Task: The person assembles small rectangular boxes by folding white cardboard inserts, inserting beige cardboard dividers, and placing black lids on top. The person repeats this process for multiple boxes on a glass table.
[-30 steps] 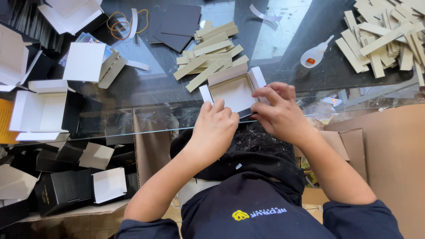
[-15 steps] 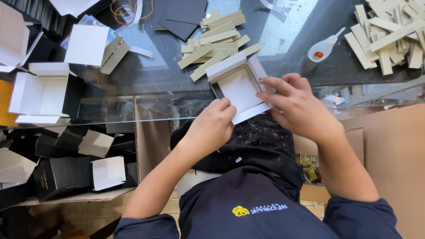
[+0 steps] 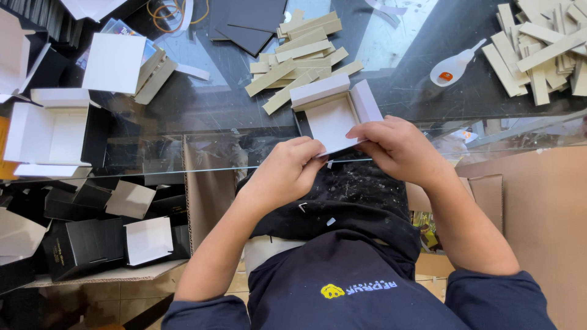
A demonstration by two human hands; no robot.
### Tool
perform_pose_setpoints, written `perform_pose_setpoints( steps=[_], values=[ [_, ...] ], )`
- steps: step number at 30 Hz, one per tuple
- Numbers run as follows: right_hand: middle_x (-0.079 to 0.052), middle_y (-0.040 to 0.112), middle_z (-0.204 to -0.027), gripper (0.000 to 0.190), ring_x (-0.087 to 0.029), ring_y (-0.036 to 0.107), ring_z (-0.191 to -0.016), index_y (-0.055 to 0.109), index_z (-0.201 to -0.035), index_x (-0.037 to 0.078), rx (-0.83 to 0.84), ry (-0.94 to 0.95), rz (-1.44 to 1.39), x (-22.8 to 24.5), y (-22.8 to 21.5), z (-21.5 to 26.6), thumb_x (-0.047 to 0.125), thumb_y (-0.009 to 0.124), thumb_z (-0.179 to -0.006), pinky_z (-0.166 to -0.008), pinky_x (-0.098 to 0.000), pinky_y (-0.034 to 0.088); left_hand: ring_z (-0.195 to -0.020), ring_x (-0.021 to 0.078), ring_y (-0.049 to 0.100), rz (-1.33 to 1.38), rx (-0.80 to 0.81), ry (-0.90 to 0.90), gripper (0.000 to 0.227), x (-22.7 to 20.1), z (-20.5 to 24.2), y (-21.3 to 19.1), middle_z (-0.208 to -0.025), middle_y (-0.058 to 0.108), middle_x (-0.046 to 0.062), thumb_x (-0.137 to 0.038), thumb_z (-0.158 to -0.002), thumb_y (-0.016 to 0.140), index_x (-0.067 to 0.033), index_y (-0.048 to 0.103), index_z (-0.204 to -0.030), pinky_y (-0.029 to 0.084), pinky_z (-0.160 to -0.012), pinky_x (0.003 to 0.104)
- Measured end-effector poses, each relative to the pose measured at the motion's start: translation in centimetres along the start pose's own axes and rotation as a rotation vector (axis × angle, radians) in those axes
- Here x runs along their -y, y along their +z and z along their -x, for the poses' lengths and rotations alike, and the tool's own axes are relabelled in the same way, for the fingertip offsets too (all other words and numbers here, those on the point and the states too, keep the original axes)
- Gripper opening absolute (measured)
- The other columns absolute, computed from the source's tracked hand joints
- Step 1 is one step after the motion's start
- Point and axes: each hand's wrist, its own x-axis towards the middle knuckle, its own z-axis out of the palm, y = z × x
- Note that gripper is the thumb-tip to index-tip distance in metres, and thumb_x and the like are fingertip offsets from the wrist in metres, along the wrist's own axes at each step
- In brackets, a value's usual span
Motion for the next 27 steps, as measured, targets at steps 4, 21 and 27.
perform_pose_setpoints(
  steps=[4,21,27],
  values=[
    [-0.004,0.074,-0.084,0.013,-0.033,0.070,-0.074,0.073,-0.107,0.016,-0.016,0.038,0.021,-1.3,0.9,0.8,0.010,0.063,-0.100,-0.070,-0.0387,0.052,-0.080,0.0468,0.070,0.052,-0.012,-0.074,0.018,-0.2,0.3,0.0,-0.080,0.066,0.021,-0.014,-0.103,0.048,-0.0087,0.060,-0.115,0.058,-0.068,0.049],
    [0.001,0.073,-0.117,0.019,-0.027,0.058,-0.099,0.078,-0.107,0.021,-0.422,-0.253,0.353,1.0,3.1,0.9,0.037,0.075,-0.096,-0.093,-0.0402,0.039,-0.075,0.0355,0.069,-0.024,-0.149,-0.149,0.001,1.2,0.1,1.0,-0.081,0.068,0.010,-0.013,-0.093,0.064,-0.0134,0.063,-0.094,0.056,-0.065,0.043],
    [0.003,0.071,-0.121,0.022,-0.026,0.053,-0.106,0.076,-0.106,0.023,-0.364,-0.192,0.309,2.3,4.0,0.3,0.041,0.074,-0.095,-0.096,-0.0368,0.039,-0.076,0.0474,0.064,-0.047,-0.115,-0.167,0.013,0.7,-0.3,0.4,-0.090,0.062,0.020,-0.012,-0.092,0.063,-0.0011,0.062,-0.085,0.053,-0.063,0.053]
  ],
)
